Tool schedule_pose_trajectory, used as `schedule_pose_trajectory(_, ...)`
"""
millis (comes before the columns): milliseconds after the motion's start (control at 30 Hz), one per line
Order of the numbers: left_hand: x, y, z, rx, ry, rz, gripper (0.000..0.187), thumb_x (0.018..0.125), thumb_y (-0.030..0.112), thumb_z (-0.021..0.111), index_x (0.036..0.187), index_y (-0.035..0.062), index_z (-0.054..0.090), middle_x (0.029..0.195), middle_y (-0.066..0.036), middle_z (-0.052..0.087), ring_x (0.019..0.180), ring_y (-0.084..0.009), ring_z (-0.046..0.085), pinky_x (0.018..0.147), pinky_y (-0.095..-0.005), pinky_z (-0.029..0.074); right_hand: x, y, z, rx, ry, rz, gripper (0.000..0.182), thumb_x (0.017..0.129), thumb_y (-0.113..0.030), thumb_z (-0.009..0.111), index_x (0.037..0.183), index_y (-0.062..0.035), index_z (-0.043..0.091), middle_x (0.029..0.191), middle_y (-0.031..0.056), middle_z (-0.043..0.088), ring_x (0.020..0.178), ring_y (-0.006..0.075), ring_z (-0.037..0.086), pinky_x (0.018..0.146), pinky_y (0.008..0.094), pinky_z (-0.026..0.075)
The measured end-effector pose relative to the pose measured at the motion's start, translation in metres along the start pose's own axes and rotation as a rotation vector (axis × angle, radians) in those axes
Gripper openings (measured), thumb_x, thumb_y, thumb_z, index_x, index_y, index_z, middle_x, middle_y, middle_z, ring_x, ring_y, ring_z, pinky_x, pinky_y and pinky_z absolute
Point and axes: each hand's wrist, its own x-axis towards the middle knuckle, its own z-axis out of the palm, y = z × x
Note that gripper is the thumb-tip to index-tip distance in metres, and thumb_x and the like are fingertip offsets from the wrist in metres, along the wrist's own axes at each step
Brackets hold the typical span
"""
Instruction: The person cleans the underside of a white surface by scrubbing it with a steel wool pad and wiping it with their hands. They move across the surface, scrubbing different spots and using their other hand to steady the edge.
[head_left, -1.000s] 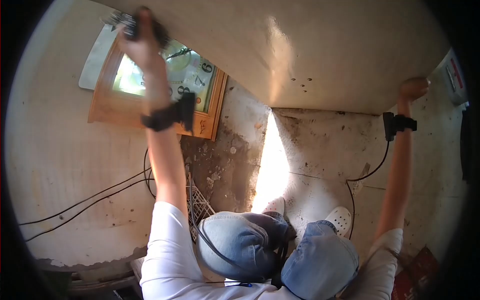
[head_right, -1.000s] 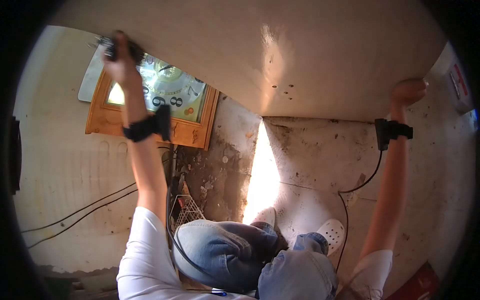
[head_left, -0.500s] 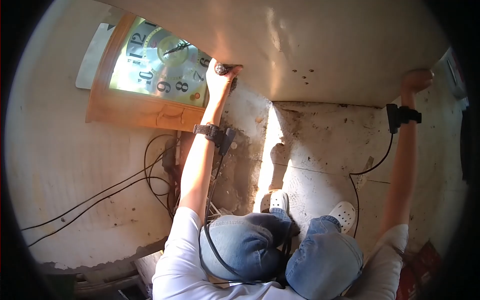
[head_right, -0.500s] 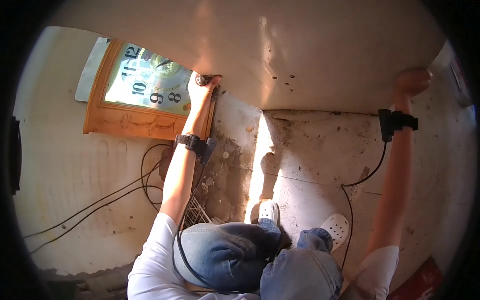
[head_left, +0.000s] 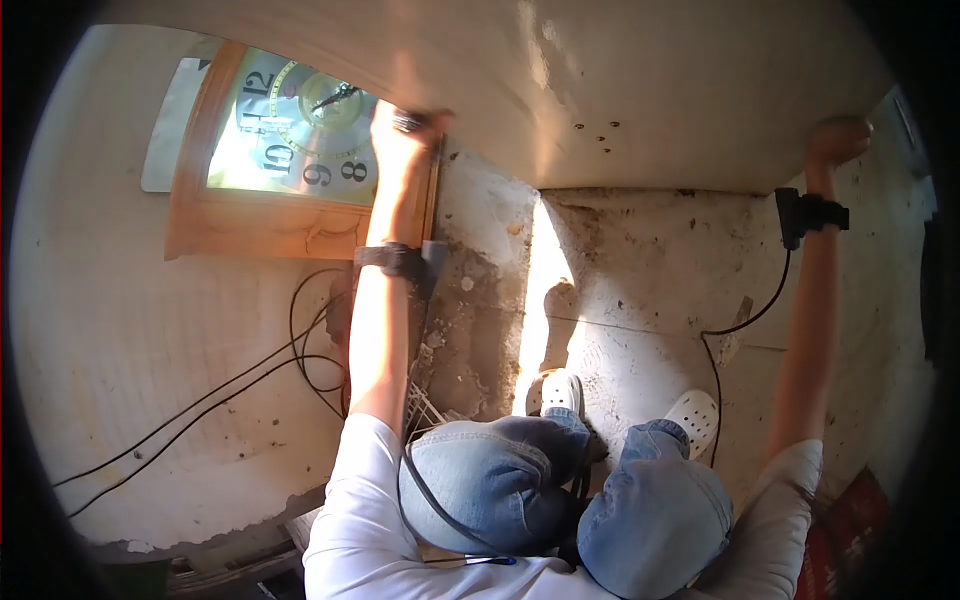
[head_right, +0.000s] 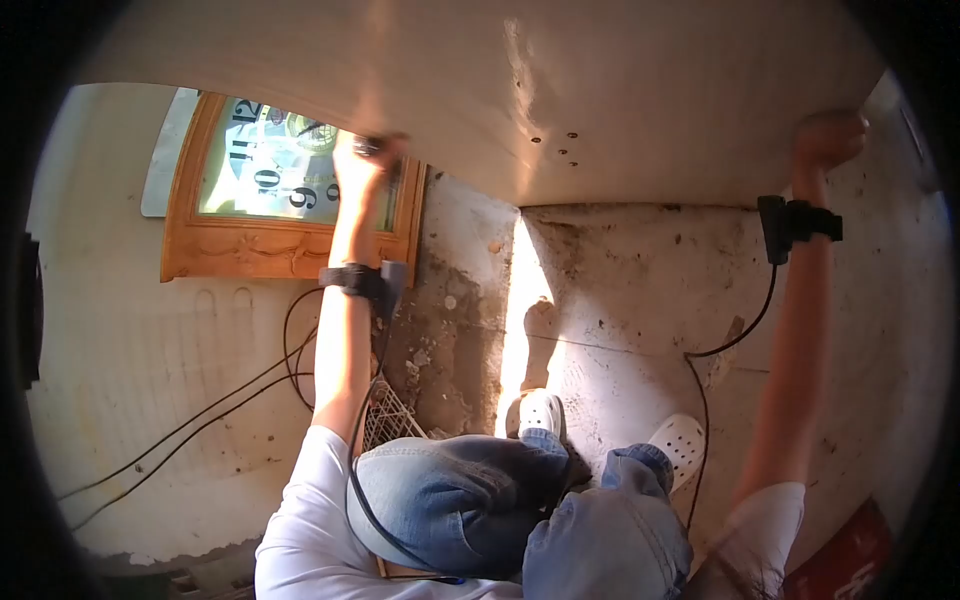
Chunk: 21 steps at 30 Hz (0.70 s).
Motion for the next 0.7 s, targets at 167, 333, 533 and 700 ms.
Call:
schedule_pose_trajectory(167,-0.043,-0.051,0.044,-0.180,0.040,-0.146,0.040,0.055,0.008,0.077,0.091,0.0046,0.059,0.086,-0.005,0.062,0.078,-0.0130,0.056,0.073,-0.0266,0.045,0.000,0.009,0.009,-0.235,0.131,-0.174,0.021,0.068,-0.018,0.065,0.077,0.0001,0.056,0.079,0.0116,0.058,0.072,0.0286,0.060,0.061,0.0327,0.045)
schedule_pose_trajectory(333,0.022,0.028,-0.027,-0.308,0.418,0.093,0.026,0.078,0.014,0.065,0.099,0.0058,0.051,0.083,-0.003,0.057,0.073,-0.0140,0.056,0.065,-0.0279,0.050,0.004,-0.005,-0.013,-0.307,-0.169,-0.081,0.022,0.073,-0.020,0.060,0.083,-0.0011,0.057,0.083,0.0110,0.057,0.077,0.0276,0.058,0.064,0.0317,0.043)
schedule_pose_trajectory(533,-0.009,-0.037,0.005,-0.163,0.070,0.084,0.038,0.068,0.014,0.074,0.099,0.0040,0.056,0.090,-0.004,0.058,0.081,-0.0125,0.055,0.070,-0.0254,0.047,0.002,0.002,-0.002,-0.321,-0.314,-0.011,0.028,0.076,-0.023,0.055,0.095,-0.0023,0.056,0.095,0.0117,0.054,0.087,0.0258,0.053,0.070,0.0352,0.040)
schedule_pose_trajectory(700,-0.056,-0.039,0.057,-0.321,0.065,-0.175,0.038,0.064,0.010,0.073,0.098,0.0017,0.057,0.087,-0.004,0.060,0.078,-0.0121,0.055,0.073,-0.0271,0.045,0.010,-0.014,-0.026,-0.581,-0.302,-0.190,0.029,0.076,-0.024,0.055,0.094,-0.0015,0.056,0.096,0.0124,0.054,0.086,0.0268,0.053,0.070,0.0371,0.040)
